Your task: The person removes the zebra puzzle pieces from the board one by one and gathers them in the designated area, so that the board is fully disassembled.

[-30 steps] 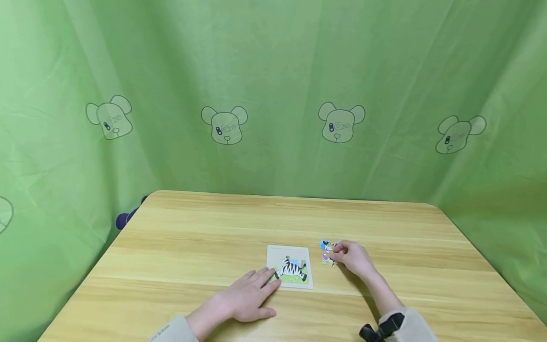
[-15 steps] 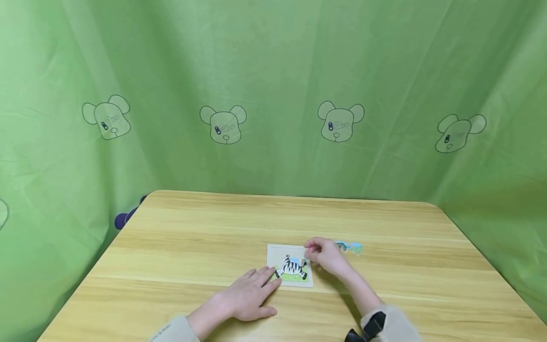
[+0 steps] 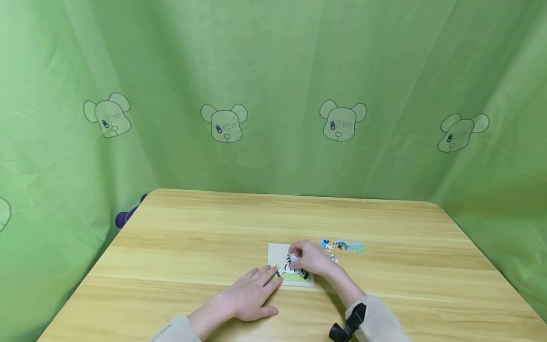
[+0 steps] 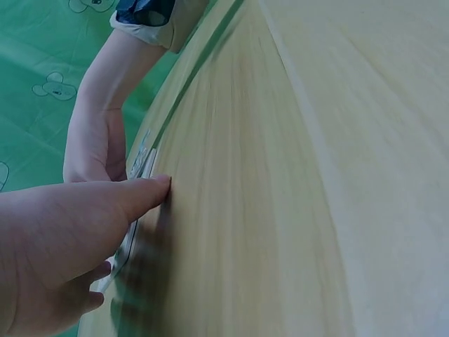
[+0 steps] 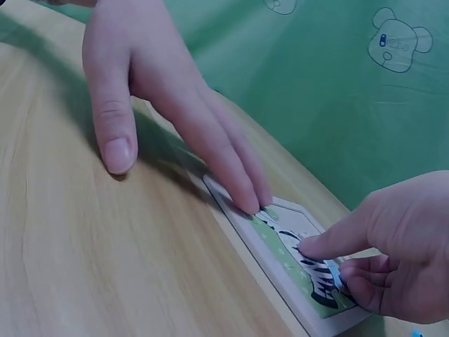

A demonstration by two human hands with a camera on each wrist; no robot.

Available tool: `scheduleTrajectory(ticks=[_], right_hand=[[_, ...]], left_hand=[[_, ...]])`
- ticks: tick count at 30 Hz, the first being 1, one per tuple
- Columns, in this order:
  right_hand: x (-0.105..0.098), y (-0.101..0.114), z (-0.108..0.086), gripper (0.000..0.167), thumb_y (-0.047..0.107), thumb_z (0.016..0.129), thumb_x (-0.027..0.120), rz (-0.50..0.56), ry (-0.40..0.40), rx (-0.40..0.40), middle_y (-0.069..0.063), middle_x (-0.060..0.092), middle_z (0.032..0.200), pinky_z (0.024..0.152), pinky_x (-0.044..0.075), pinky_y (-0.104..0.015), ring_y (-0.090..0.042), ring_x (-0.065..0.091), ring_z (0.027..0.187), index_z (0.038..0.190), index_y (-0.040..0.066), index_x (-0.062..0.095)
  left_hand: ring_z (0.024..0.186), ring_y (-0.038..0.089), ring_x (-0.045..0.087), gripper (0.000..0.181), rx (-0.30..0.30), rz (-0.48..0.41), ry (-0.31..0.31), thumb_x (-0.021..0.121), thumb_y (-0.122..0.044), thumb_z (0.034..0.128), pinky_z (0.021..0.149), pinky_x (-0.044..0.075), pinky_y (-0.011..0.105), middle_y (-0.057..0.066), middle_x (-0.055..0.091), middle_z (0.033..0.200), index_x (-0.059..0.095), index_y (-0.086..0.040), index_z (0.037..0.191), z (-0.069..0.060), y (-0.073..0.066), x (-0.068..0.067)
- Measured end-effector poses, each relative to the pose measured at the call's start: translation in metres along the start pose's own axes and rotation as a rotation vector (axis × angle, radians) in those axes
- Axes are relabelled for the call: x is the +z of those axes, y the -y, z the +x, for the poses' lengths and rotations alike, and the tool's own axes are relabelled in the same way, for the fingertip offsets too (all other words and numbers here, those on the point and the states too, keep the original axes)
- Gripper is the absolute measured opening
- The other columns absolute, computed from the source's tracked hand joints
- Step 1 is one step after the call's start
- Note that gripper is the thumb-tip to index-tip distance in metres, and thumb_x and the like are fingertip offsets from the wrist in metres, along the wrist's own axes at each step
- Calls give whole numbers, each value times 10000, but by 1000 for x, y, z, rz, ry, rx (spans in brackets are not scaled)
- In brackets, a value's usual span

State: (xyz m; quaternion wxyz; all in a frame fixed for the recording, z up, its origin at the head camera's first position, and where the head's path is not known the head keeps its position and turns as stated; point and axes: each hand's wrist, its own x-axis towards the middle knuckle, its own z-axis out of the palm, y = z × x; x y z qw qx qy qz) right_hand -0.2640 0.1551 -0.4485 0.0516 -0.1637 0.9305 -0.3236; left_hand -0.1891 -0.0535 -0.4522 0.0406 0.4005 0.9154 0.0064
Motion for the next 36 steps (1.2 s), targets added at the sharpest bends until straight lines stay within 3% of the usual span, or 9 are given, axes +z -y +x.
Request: scheduleTrajectory(ticks=[7, 14, 28, 36], right_hand=[[0, 2, 2, 271, 67, 670, 791, -21, 38, -47, -20, 516, 766, 672, 414, -300, -155, 445, 738, 893, 38, 640], [3, 0, 5, 275, 30, 679, 772, 9, 68, -21, -15, 498, 753, 648, 392, -296, -157, 439, 712, 881, 60, 587], [3, 1, 0, 280, 11, 689, 756, 16, 17, -45, -3, 498, 764, 654, 403, -285, -143, 446, 707, 884, 67, 563], [4, 7, 0, 271, -5, 684, 755, -15, 1, -3, -4, 511, 754, 656, 424, -293, -141, 457, 698, 886, 54, 584]], left_hand=[[1368, 245, 240, 711, 59, 71, -25, 410, -573, 909, 1091, 255, 413, 86, 267, 1500, 337, -102, 1436, 6, -4, 1], [1367, 236, 246, 711, 51, 77, -13, 408, -574, 909, 1090, 260, 411, 66, 276, 1498, 341, -98, 1433, 11, -6, 2], [1364, 240, 252, 714, 39, 85, -5, 416, -572, 906, 1090, 261, 411, 71, 275, 1498, 343, -93, 1430, 13, -7, 1], [1359, 247, 263, 712, 44, 85, -13, 406, -571, 910, 1087, 265, 410, 80, 285, 1492, 348, -85, 1426, 13, -9, 0]])
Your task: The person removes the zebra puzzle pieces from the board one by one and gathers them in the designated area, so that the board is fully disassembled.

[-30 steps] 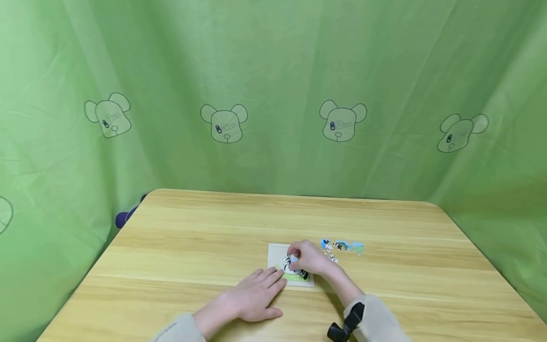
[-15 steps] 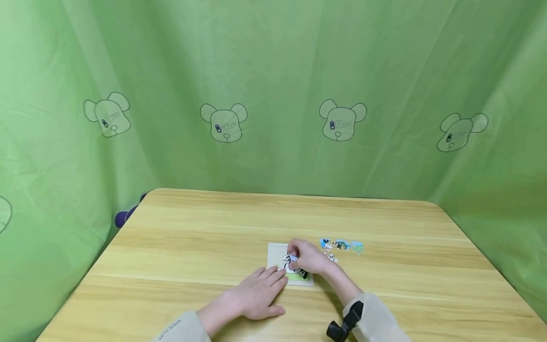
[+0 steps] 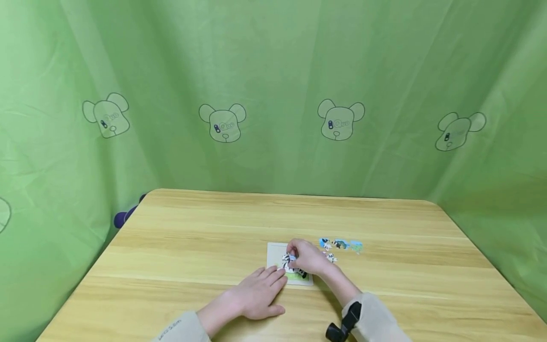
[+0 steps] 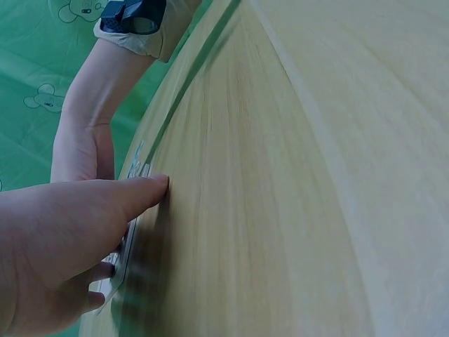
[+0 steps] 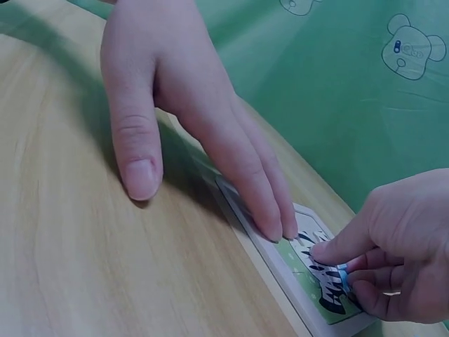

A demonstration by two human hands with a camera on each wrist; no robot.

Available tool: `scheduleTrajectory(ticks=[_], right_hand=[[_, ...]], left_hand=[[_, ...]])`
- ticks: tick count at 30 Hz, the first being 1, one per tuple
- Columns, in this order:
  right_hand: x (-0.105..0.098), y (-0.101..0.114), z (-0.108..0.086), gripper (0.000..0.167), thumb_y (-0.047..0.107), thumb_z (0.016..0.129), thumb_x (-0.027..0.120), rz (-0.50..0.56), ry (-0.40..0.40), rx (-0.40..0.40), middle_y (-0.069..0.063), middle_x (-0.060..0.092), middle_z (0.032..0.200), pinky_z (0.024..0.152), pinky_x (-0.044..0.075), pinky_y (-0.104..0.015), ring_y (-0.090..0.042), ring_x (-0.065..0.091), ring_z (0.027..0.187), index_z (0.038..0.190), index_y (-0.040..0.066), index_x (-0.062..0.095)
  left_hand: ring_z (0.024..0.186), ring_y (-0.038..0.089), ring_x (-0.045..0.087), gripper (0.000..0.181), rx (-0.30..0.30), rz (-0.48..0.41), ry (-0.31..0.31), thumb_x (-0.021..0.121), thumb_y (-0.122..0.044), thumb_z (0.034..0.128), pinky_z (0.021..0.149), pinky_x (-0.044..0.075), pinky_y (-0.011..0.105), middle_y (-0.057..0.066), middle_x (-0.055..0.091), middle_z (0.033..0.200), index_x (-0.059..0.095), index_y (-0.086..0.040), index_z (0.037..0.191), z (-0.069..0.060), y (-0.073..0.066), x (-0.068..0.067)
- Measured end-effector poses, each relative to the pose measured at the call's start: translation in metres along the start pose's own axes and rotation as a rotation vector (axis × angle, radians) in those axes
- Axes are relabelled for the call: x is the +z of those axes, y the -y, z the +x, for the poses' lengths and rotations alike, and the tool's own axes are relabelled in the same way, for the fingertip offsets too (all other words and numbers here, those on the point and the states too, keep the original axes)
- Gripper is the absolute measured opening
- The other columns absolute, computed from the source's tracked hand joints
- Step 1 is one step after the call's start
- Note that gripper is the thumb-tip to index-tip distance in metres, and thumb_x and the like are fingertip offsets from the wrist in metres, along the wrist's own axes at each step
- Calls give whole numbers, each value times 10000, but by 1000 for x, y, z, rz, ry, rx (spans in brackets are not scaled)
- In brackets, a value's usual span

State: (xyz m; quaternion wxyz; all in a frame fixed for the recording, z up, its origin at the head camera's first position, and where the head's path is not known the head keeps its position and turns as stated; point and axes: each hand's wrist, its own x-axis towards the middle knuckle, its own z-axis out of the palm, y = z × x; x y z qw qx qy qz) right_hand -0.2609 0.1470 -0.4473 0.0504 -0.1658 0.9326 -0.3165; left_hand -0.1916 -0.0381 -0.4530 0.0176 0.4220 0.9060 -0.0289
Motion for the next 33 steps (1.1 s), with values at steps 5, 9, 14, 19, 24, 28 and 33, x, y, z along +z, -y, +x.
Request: scheduleTrajectory(ticks=[5, 9, 14, 19, 24, 28, 33], right_hand=[[1, 2, -1, 276, -29, 695, 733, -5, -1, 3, -13, 518, 774, 675, 425, -296, -145, 460, 720, 940, 25, 618], [2, 2, -1, 298, -31, 687, 731, -18, -5, -17, -16, 521, 793, 699, 430, -306, -149, 465, 743, 969, 5, 643], [2, 0, -2, 280, -53, 683, 724, 0, -5, -34, -14, 511, 791, 690, 417, -296, -144, 456, 740, 939, 22, 637], [0, 0, -1, 265, -65, 687, 692, 8, 12, -32, -24, 513, 772, 660, 418, -296, -152, 455, 717, 930, 14, 625], [0, -1, 2, 244, -53, 701, 689, 29, 21, -12, -21, 514, 749, 634, 415, -283, -146, 455, 693, 926, 12, 623], [0, -4, 1, 233, -55, 712, 694, 74, 13, -28, -15, 509, 750, 628, 408, -275, -146, 454, 694, 915, 30, 617], [0, -6, -2, 232, -57, 727, 694, 117, -5, -38, -4, 523, 761, 643, 424, -281, -142, 473, 704, 907, 59, 605]], left_hand=[[1359, 249, 261, 715, 0, 0, -4, 406, -571, 910, 1089, 259, 404, 85, 282, 1492, 343, -81, 1427, -1, 0, 1], [1360, 250, 260, 715, -1, -1, 1, 413, -569, 909, 1090, 260, 405, 84, 282, 1492, 346, -79, 1426, -1, 0, 0], [1368, 238, 243, 696, 1, -6, 10, 411, -565, 914, 1091, 260, 414, 37, 271, 1503, 339, -111, 1437, 2, -2, 0], [1363, 240, 254, 688, 0, 5, -2, 401, -568, 915, 1087, 261, 425, 23, 277, 1501, 344, -122, 1436, 7, -4, 2], [1359, 235, 263, 679, -13, 13, -2, 418, -565, 910, 1086, 262, 427, 14, 286, 1498, 358, -132, 1429, 9, -4, 0], [1362, 224, 257, 676, -16, 5, 7, 424, -566, 908, 1088, 258, 420, 2, 279, 1501, 355, -144, 1432, 7, -3, -1], [1364, 224, 253, 674, -1, -8, 14, 415, -566, 912, 1088, 259, 421, -1, 268, 1505, 350, -148, 1437, 4, -1, -2]])
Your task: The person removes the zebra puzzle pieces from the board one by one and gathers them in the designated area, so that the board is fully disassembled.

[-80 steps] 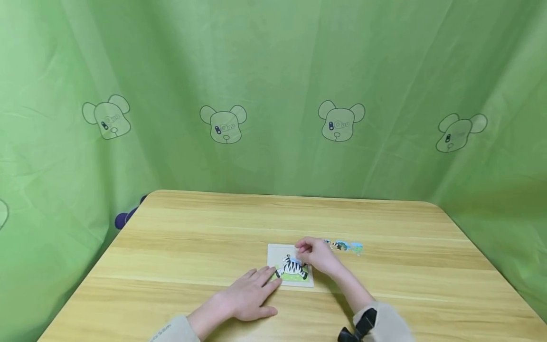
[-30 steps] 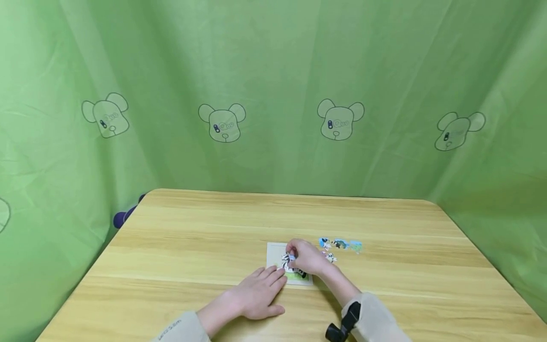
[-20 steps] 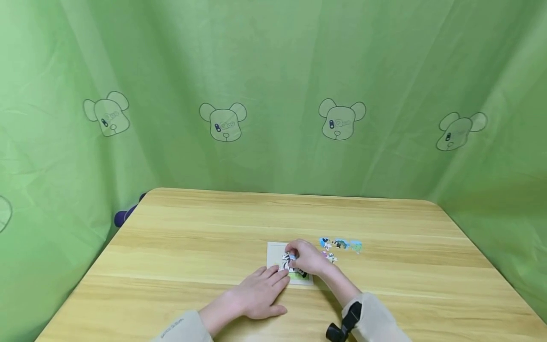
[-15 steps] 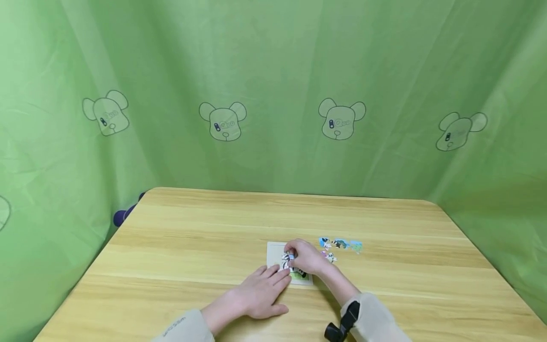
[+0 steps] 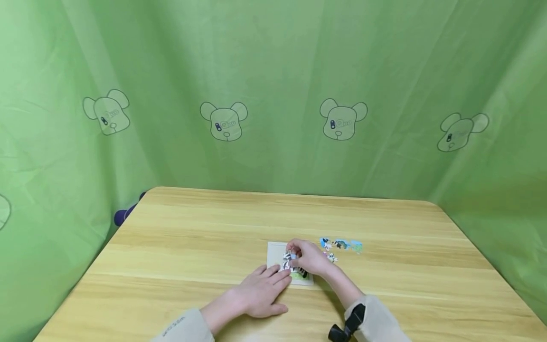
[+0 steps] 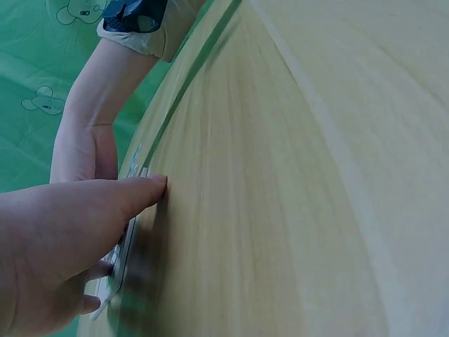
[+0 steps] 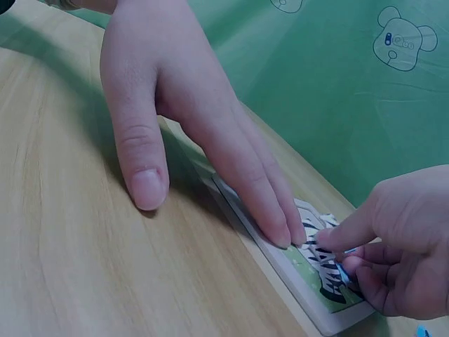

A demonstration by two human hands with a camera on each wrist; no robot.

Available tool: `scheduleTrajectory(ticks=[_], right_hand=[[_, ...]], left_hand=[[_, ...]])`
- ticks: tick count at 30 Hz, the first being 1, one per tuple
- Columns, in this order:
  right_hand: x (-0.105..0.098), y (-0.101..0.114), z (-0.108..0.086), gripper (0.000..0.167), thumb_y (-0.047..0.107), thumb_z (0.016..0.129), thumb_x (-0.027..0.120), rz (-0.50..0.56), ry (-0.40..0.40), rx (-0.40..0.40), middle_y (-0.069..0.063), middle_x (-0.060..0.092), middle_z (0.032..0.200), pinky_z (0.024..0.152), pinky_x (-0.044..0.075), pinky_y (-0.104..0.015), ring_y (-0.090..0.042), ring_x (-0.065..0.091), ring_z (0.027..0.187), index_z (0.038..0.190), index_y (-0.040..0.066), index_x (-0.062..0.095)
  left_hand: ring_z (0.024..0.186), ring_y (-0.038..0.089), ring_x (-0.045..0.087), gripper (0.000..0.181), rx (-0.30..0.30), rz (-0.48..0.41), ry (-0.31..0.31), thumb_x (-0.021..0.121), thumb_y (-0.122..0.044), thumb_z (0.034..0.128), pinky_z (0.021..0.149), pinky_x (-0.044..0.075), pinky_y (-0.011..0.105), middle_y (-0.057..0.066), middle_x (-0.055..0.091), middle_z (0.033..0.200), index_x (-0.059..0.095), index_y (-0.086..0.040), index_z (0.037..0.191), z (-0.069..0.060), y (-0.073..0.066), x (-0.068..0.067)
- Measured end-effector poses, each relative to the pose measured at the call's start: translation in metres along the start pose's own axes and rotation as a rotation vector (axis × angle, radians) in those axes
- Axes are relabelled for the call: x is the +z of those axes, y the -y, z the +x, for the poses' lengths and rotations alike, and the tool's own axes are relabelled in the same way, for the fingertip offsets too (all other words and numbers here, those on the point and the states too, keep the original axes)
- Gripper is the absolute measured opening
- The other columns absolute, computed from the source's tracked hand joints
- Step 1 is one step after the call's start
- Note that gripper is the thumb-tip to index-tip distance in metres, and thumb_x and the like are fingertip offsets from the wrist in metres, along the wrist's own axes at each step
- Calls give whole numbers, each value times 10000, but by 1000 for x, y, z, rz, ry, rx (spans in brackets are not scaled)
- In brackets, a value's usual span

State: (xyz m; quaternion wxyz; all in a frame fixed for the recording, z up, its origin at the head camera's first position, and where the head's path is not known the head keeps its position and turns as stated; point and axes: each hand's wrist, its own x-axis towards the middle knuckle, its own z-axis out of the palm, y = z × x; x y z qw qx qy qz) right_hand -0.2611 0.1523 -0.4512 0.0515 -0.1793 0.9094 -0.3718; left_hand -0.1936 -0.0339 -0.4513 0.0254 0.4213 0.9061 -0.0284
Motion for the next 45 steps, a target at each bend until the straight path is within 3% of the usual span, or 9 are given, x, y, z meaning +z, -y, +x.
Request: scheduleTrajectory(ticks=[5, 10, 17, 23, 28, 32, 38, 45], right_hand=[[-1, -5, 0, 204, -36, 755, 665, 58, -17, -12, 0, 534, 755, 646, 433, -271, -136, 489, 698, 931, 53, 614], [-9, -15, 0, 200, -28, 798, 633, 217, -16, 10, -27, 545, 760, 563, 436, -216, -138, 495, 667, 993, 3, 605], [-35, -33, -12, 249, -45, 809, 615, 394, -70, 72, -72, 554, 785, 531, 475, -238, -160, 515, 657, 1054, -53, 576], [-63, -56, -30, 287, -43, 831, 581, 425, -110, 125, -86, 582, 831, 593, 515, -255, -149, 541, 712, 1111, -102, 549], [-82, -76, -45, 333, -22, 841, 590, 384, -142, 196, -86, 601, 824, 569, 492, -238, -134, 532, 685, 1152, -125, 530], [-89, -86, -54, 285, 12, 830, 625, 299, -163, 250, -74, 603, 773, 509, 445, -212, -129, 499, 606, 1067, -128, 551], [-87, -94, -58, 171, 73, 817, 663, 189, -179, 308, -38, 590, 716, 494, 441, -226, -146, 497, 593, 931, -39, 603], [-82, -93, -56, 139, 51, 799, 674, 110, -226, 316, -46, 588, 726, 512, 491, -245, -159, 538, 612, 890, -35, 613]], left_hand=[[1362, 223, 260, 674, 11, 13, -3, 412, -561, 915, 1086, 265, 422, 13, 277, 1501, 355, -135, 1435, -4, 1, 0], [1364, 218, 254, 682, 13, 16, -7, 429, -555, 910, 1089, 259, 419, 22, 277, 1501, 354, -126, 1434, -6, 1, 1], [1363, 226, 257, 678, 25, -2, -24, 437, -546, 911, 1086, 265, 426, 40, 284, 1498, 355, -118, 1431, -7, 1, 3], [1359, 240, 264, 676, 24, -21, -46, 428, -552, 912, 1088, 258, 430, 87, 284, 1491, 358, -120, 1427, -11, 3, 3], [1364, 242, 253, 683, 11, -41, -41, 423, -558, 910, 1091, 251, 433, 96, 273, 1495, 350, -122, 1431, -15, 5, 4], [1361, 249, 258, 683, 3, -59, -45, 428, -553, 910, 1090, 251, 436, 101, 274, 1493, 350, -118, 1430, -18, 6, 4], [1360, 252, 261, 680, 3, -68, -52, 435, -548, 910, 1088, 256, 440, 105, 277, 1492, 353, -116, 1429, -21, 6, 4], [1362, 251, 256, 682, 2, -64, -47, 434, -550, 909, 1088, 255, 440, 104, 272, 1494, 350, -119, 1431, -20, 5, 2]])
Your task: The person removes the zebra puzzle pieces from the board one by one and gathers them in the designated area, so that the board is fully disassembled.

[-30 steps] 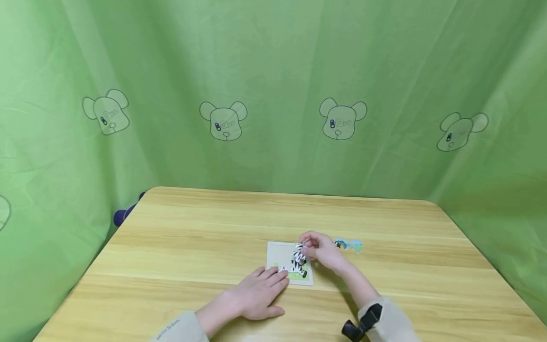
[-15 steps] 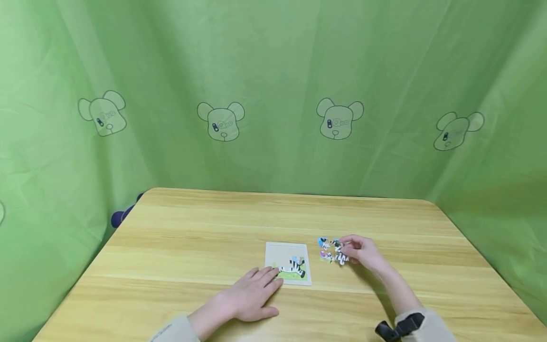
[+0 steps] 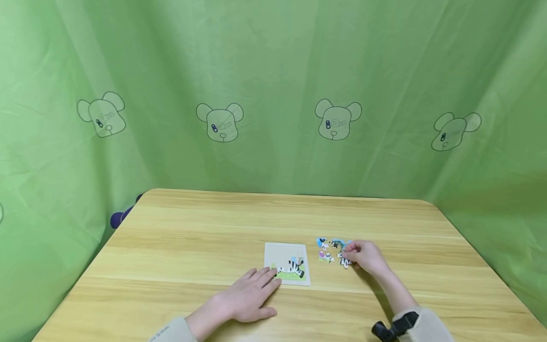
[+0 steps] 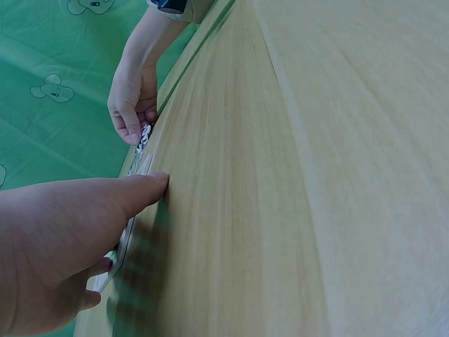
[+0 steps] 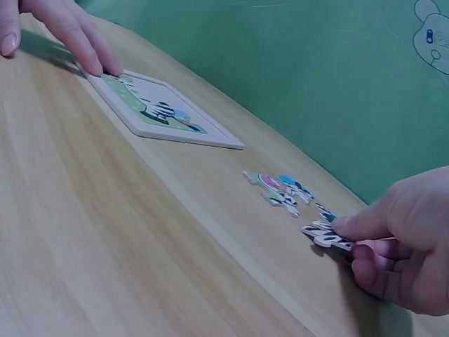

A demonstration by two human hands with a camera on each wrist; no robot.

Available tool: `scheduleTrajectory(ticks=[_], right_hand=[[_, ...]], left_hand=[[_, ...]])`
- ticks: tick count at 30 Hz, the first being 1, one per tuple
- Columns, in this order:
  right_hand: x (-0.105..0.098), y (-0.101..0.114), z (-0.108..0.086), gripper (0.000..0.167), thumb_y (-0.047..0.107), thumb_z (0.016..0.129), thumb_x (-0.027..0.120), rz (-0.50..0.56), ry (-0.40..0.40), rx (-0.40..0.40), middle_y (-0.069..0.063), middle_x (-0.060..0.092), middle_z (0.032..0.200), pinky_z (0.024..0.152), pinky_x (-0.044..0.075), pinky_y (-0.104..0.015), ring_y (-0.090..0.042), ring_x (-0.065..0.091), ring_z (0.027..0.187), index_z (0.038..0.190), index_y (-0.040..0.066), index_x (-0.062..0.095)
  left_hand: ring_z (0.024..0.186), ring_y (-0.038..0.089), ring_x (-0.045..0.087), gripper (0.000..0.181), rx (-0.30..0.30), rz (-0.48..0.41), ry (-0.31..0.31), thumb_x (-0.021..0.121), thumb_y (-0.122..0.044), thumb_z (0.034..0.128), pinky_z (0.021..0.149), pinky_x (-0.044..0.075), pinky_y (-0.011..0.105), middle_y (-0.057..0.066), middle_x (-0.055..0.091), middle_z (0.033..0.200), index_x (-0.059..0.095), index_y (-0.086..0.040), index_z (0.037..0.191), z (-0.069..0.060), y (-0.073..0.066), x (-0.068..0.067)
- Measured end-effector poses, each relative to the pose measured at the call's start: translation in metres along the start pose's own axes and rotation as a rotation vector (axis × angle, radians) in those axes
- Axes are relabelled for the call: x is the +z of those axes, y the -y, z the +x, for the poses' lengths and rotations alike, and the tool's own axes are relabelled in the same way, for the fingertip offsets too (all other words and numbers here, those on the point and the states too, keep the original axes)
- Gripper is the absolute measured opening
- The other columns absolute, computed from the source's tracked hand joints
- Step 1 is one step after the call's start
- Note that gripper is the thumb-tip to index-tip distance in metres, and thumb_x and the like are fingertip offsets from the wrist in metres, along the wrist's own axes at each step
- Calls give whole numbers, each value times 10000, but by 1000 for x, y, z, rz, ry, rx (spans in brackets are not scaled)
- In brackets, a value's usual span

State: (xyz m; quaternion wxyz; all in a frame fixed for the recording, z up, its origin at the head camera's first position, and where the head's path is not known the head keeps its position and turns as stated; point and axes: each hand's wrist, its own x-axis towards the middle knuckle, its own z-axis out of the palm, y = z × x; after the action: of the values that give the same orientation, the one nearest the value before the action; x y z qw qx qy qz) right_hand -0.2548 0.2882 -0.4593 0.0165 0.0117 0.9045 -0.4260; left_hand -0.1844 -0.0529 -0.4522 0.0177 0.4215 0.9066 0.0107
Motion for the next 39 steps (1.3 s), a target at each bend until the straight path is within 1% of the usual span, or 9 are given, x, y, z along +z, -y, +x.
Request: scheduleTrajectory(ticks=[7, 12, 16, 18, 21, 27, 31, 35, 39], right_hand=[[2, 3, 1, 144, 46, 795, 679, -47, -14, -5, -61, 577, 740, 520, 507, -253, -161, 539, 607, 882, -40, 603], [2, 6, -2, 162, 46, 795, 679, -55, -27, -7, -69, 571, 753, 522, 507, -255, -166, 538, 613, 900, -45, 595], [7, 16, -3, 199, 63, 788, 689, -62, -35, -40, -60, 587, 781, 517, 490, -243, -160, 539, 619, 940, -37, 607], [12, 23, -3, 231, 75, 787, 694, -69, -30, -76, -57, 602, 805, 528, 484, -237, -155, 545, 641, 971, -38, 613], [21, 34, -1, 281, 74, 788, 699, -28, 1, -111, -68, 609, 843, 543, 497, -245, -168, 560, 679, 1024, -51, 611], [44, 54, 0, 282, 37, 793, 680, 18, 72, -167, -55, 603, 860, 577, 514, -252, -165, 563, 756, 1052, -50, 611], [58, 65, 1, 278, 38, 773, 702, -9, 107, -212, -36, 609, 846, 633, 510, -271, -151, 562, 764, 1033, -26, 628], [68, 73, 0, 289, 59, 742, 732, -72, 137, -250, -12, 614, 833, 714, 481, -288, -128, 552, 765, 1013, 10, 646], [72, 77, -1, 304, 29, 716, 731, -105, 175, -282, -9, 598, 820, 707, 470, -298, -132, 529, 756, 1008, 8, 648]], left_hand=[[1364, 246, 250, 684, -6, -2, 9, 430, -555, 908, 1092, 248, 437, 99, 264, 1498, 346, -124, 1433, 2, 0, 0], [1365, 246, 250, 684, -7, -4, 13, 427, -556, 909, 1093, 247, 433, 101, 262, 1499, 347, -124, 1433, 2, -1, -1], [1368, 244, 241, 688, -5, 5, 17, 424, -563, 907, 1094, 245, 432, 100, 260, 1500, 344, -128, 1435, 3, -2, -1], [1371, 246, 233, 693, 2, 9, 19, 422, -564, 908, 1095, 241, 434, 101, 253, 1503, 337, -127, 1438, 5, -3, -1], [1376, 243, 220, 702, 14, 16, 20, 415, -570, 908, 1100, 232, 431, 97, 242, 1508, 323, -129, 1445, 10, -6, -1], [1374, 229, 226, 703, 34, 23, 27, 410, -579, 905, 1103, 226, 422, 74, 248, 1508, 325, -138, 1445, 21, -13, -2], [1375, 207, 227, 692, 51, 43, 42, 408, -576, 909, 1102, 232, 416, 46, 252, 1510, 332, -142, 1443, 27, -18, -4], [1374, 189, 227, 690, 66, 86, 50, 402, -582, 909, 1099, 241, 410, 28, 259, 1509, 339, -147, 1441, 31, -22, -6], [1377, 182, 218, 688, 61, 103, 60, 397, -585, 909, 1101, 236, 406, 22, 254, 1510, 335, -156, 1444, 32, -24, -5]])
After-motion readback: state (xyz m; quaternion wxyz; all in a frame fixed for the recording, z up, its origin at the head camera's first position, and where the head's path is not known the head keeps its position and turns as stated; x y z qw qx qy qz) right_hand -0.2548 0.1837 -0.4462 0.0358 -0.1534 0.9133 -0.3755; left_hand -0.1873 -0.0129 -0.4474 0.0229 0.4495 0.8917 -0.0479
